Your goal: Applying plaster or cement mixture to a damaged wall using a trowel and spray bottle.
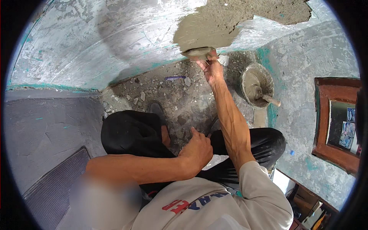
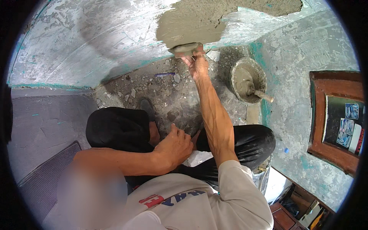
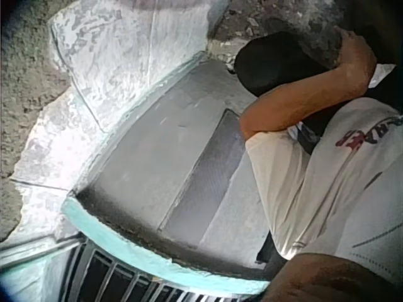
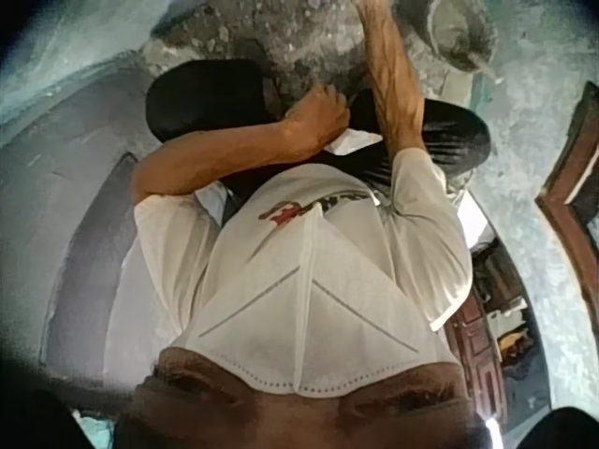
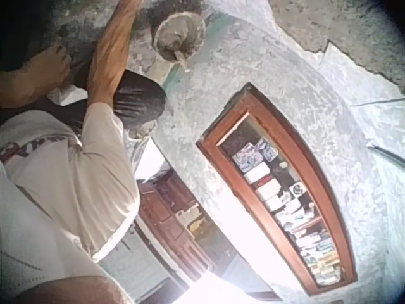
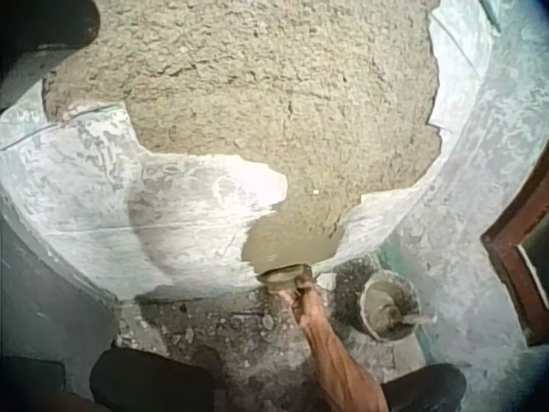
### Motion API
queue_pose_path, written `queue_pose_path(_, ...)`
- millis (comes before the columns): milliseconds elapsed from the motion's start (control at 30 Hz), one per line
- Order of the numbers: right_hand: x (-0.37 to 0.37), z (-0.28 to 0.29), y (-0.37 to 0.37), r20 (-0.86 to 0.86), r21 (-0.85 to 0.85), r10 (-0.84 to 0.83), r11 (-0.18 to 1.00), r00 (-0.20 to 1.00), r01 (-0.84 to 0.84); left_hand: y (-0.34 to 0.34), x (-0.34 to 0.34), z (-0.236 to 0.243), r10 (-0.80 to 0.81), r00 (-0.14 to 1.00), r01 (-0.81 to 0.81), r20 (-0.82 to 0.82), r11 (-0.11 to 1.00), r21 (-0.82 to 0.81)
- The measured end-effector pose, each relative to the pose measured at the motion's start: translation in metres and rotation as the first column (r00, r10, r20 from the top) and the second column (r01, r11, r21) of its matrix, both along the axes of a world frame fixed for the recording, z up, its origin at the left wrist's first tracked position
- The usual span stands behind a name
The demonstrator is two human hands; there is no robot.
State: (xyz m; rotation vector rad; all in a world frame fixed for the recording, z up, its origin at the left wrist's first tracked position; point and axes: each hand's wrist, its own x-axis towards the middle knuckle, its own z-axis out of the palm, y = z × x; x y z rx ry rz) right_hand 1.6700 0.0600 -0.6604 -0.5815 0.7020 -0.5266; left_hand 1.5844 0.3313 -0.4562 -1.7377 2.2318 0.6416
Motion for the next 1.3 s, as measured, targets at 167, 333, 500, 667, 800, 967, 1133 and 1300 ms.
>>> queue_pose_path(167, 0.012, 0.019, 0.002, -0.001, 0.001, -0.044, 0.999, 0.999, 0.044, 0.004, -0.004, -0.011, 0.009, 1.000, -0.008, 0.012, 0.999, -0.051)
queue_pose_path(333, 0.019, 0.034, -0.005, 0.053, -0.043, -0.060, 0.997, 0.997, 0.063, 0.000, -0.004, -0.006, 0.010, 1.000, -0.009, 0.017, 0.999, -0.049)
queue_pose_path(500, 0.028, 0.059, -0.003, 0.057, -0.044, -0.109, 0.993, 0.992, 0.111, 0.002, -0.004, -0.010, 0.006, 1.000, -0.005, 0.010, 0.997, -0.071)
queue_pose_path(667, 0.038, 0.094, 0.007, 0.044, -0.079, -0.134, 0.987, 0.990, 0.137, -0.002, -0.005, -0.011, 0.005, 1.000, -0.003, 0.022, 0.999, -0.047)
queue_pose_path(800, 0.043, 0.119, 0.015, 0.083, -0.165, -0.149, 0.973, 0.985, 0.161, -0.003, -0.004, -0.014, 0.027, 1.000, -0.026, 0.000, 0.998, -0.058)
queue_pose_path(967, 0.043, 0.172, 0.038, 0.112, -0.320, -0.094, 0.939, 0.989, 0.125, -0.008, -0.001, -0.019, 0.013, 1.000, -0.013, 0.006, 0.999, -0.031)
queue_pose_path(1133, 0.026, 0.226, 0.059, 0.134, -0.386, 0.019, 0.922, 0.991, 0.034, -0.013, -0.002, -0.023, 0.016, 1.000, -0.014, -0.015, 0.995, 0.095)
queue_pose_path(1300, -0.020, 0.268, 0.074, 0.131, -0.454, 0.020, 0.890, 0.991, 0.042, -0.010, -0.002, -0.028, 0.022, 1.000, -0.021, -0.007, 0.994, 0.106)
